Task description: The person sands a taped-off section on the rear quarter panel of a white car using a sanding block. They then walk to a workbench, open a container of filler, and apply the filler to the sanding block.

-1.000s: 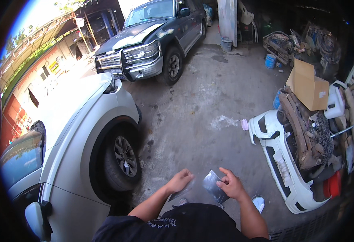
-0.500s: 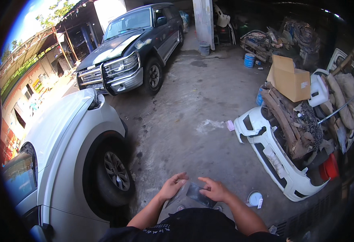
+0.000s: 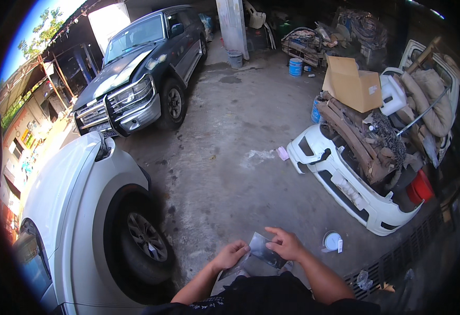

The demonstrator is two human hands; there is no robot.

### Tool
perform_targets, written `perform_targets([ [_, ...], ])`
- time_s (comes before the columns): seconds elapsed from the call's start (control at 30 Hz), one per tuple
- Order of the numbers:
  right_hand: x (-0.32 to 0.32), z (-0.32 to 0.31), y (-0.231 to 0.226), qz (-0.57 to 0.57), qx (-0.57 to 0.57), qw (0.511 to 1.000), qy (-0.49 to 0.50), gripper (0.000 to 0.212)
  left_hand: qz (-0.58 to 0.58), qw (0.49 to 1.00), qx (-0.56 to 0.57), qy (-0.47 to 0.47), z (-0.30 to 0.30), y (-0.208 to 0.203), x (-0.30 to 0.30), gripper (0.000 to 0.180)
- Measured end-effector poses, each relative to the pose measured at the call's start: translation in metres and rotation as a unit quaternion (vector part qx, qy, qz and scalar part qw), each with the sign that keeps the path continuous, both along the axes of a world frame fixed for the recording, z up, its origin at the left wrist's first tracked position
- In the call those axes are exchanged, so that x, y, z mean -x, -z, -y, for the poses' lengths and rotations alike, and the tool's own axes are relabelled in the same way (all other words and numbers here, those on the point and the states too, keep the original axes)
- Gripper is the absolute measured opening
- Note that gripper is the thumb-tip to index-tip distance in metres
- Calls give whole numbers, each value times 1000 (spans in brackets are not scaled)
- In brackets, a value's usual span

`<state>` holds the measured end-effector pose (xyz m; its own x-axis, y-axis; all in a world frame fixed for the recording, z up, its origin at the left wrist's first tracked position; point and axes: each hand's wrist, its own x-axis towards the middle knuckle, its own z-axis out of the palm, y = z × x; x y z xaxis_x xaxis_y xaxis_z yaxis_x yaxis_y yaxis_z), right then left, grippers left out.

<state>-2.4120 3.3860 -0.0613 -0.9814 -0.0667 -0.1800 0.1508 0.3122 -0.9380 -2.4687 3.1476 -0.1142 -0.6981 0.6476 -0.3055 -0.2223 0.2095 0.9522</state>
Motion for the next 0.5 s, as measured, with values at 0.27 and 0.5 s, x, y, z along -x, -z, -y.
perform_targets([
  [0.27, -38, -41, 37, -106, 54, 967, 224, 48, 22, 996, 38, 78, -32, 4, -10, 29],
  [0.5, -73, -69, 50, -97, 159, 952, 243, 52, 132, 988, 8, 84, -123, -11, -36, 32],
])
